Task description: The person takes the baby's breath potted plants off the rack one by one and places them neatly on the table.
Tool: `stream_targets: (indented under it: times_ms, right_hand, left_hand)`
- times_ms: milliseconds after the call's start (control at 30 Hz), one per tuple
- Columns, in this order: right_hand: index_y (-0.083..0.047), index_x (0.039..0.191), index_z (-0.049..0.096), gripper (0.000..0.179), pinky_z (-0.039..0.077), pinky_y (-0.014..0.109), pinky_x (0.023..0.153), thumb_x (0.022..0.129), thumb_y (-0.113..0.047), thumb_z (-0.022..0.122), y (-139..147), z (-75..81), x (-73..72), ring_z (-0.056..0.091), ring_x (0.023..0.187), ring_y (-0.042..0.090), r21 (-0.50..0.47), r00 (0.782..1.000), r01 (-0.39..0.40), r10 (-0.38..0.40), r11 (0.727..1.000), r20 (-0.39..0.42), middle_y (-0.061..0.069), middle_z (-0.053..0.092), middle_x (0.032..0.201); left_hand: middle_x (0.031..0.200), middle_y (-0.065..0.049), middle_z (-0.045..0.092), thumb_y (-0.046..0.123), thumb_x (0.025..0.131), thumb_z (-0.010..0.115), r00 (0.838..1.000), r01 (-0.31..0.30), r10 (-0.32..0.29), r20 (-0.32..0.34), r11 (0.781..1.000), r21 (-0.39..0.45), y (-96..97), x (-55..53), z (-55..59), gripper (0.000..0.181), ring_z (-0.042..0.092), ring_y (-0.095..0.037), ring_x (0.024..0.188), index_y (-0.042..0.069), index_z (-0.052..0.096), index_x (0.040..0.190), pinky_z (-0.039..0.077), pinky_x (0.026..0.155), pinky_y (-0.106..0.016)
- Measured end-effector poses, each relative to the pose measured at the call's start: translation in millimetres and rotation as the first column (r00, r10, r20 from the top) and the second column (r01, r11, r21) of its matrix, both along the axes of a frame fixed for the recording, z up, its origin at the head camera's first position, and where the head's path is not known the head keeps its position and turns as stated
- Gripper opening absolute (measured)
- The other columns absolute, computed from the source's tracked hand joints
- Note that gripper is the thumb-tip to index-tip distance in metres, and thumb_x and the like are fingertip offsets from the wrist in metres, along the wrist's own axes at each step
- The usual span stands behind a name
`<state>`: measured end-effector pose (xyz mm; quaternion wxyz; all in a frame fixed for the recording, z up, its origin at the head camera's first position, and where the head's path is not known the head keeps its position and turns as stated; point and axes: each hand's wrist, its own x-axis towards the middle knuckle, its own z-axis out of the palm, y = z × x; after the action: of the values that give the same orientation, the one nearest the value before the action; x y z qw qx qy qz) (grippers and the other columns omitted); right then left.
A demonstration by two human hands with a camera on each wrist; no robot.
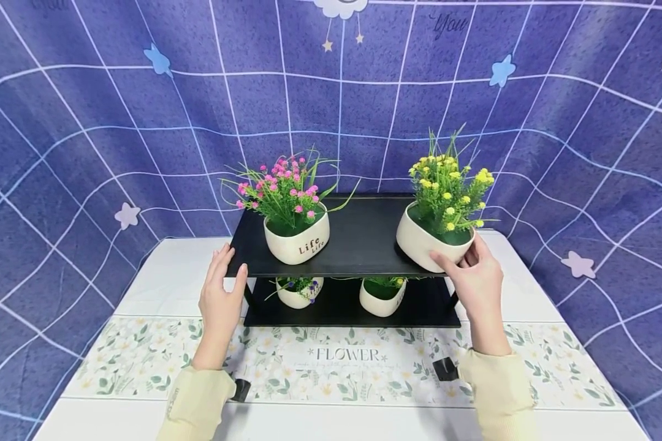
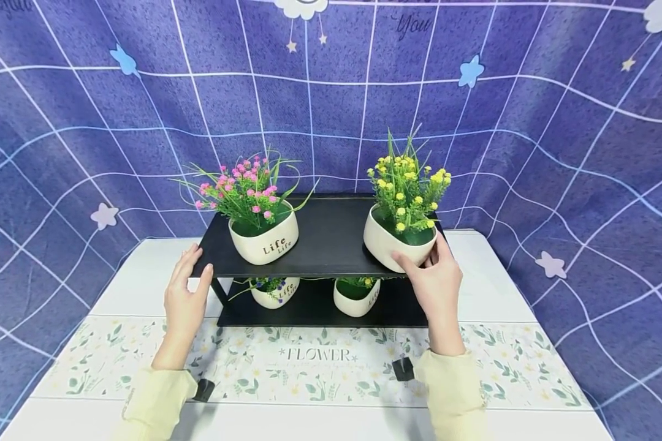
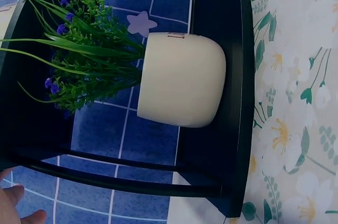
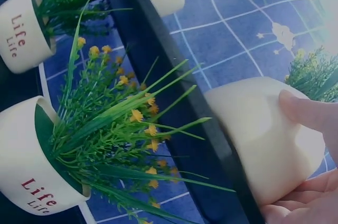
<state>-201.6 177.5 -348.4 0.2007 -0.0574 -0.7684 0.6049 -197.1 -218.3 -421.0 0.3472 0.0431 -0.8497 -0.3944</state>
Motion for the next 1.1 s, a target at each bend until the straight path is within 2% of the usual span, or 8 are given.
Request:
stream_targets:
  times_ms: [133, 300, 467, 600, 700, 833, 967, 1100]
  right_hand:
    - [-0.013, 0.146, 0.044, 0.075, 0.047, 0.008, 0.091, 0.079, -0.008, 0.079, 6.4, -0.8, 4.2, 0.059, 0.12, 0.005, -0.061, 0.999, -0.046, 0.048, 0.997, 0.025, 0.014, 0.055, 0.141]
    - [-0.01, 0.145, 0.044, 0.075, 0.047, 0.008, 0.092, 0.079, -0.005, 0.078, 13.9, -0.8, 10.7, 0.058, 0.112, -0.005, -0.117, 0.991, -0.135, 0.137, 0.984, 0.012, 0.014, 0.053, 0.141]
    - [-0.005, 0.141, 0.046, 0.069, 0.046, 0.007, 0.091, 0.08, -0.008, 0.078, 23.3, -1.9, 16.4, 0.057, 0.109, -0.009, -0.07, 0.978, -0.207, 0.207, 0.976, -0.006, -0.004, 0.058, 0.127]
    - [-0.008, 0.136, 0.049, 0.06, 0.047, 0.006, 0.089, 0.083, -0.009, 0.076, 33.0, -3.5, 22.0, 0.058, 0.107, -0.011, -0.021, 0.959, -0.283, 0.282, 0.959, -0.015, -0.016, 0.06, 0.118]
    - [-0.012, 0.125, 0.052, 0.047, 0.048, 0.006, 0.082, 0.084, -0.007, 0.074, 39.2, -4.3, 26.0, 0.06, 0.094, -0.009, -0.014, 0.945, -0.328, 0.328, 0.945, -0.001, -0.018, 0.063, 0.102]
    - [-0.017, 0.116, 0.052, 0.041, 0.049, 0.009, 0.076, 0.084, -0.003, 0.073, 44.3, -5.1, 31.1, 0.061, 0.084, -0.006, -0.043, 0.933, -0.358, 0.359, 0.933, 0.014, -0.017, 0.064, 0.092]
    - [-0.019, 0.118, 0.051, 0.044, 0.051, 0.009, 0.078, 0.083, -0.001, 0.072, 47.9, -6.2, 35.8, 0.063, 0.087, -0.005, -0.084, 0.93, -0.363, 0.367, 0.928, 0.03, -0.017, 0.065, 0.096]
    - [-0.013, 0.12, 0.048, 0.044, 0.05, 0.009, 0.077, 0.084, -0.004, 0.072, 52.4, -6.7, 39.9, 0.061, 0.086, -0.006, -0.053, 0.939, -0.323, 0.327, 0.945, 0.11, -0.019, 0.061, 0.096]
  left_hand:
    - [0.148, 0.001, 0.049, 0.031, 0.095, 0.06, 1.0, -0.002, 0.002, 0.0, 1.0, 0.0, -0.7, -0.2, -0.5, 0.045, 0.033, -0.019, 0.146, 0.013, 0.057, 0.136, 0.034, 0.111, -0.054]
    - [0.148, 0.002, 0.05, 0.031, 0.094, 0.061, 1.0, -0.008, 0.008, -0.004, 1.0, 0.005, -1.7, -0.5, -0.4, 0.045, 0.034, -0.02, 0.145, 0.013, 0.058, 0.135, 0.034, 0.11, -0.053]
    - [0.147, 0.002, 0.05, 0.03, 0.094, 0.062, 1.0, -0.006, 0.006, -0.006, 1.0, 0.014, -1.6, 0.0, 0.4, 0.045, 0.034, -0.019, 0.145, 0.012, 0.058, 0.135, 0.034, 0.111, -0.053]
    - [0.147, 0.001, 0.05, 0.03, 0.094, 0.063, 1.0, 0.0, 0.0, -0.003, 1.0, 0.018, -1.1, 0.2, 1.7, 0.045, 0.034, -0.02, 0.145, 0.012, 0.058, 0.135, 0.034, 0.111, -0.054]
    - [0.148, 0.001, 0.05, 0.03, 0.094, 0.062, 1.0, 0.002, -0.002, 0.001, 1.0, 0.018, -1.0, 0.1, 1.6, 0.045, 0.034, -0.02, 0.146, 0.012, 0.058, 0.135, 0.034, 0.111, -0.054]
    - [0.148, 0.002, 0.049, 0.031, 0.094, 0.062, 1.0, -0.003, 0.003, 0.008, 1.0, 0.018, -1.6, -0.4, 0.1, 0.046, 0.033, -0.019, 0.146, 0.013, 0.058, 0.135, 0.034, 0.111, -0.054]
    - [0.148, 0.003, 0.049, 0.032, 0.094, 0.062, 1.0, -0.005, 0.004, 0.011, 1.0, 0.019, -2.2, -1.2, -1.1, 0.046, 0.033, -0.019, 0.146, 0.013, 0.058, 0.135, 0.034, 0.111, -0.054]
    - [0.149, 0.003, 0.049, 0.032, 0.094, 0.062, 1.0, 0.0, 0.0, 0.01, 1.0, 0.02, -1.9, -1.7, -0.9, 0.046, 0.033, -0.019, 0.146, 0.014, 0.057, 0.136, 0.034, 0.11, -0.055]
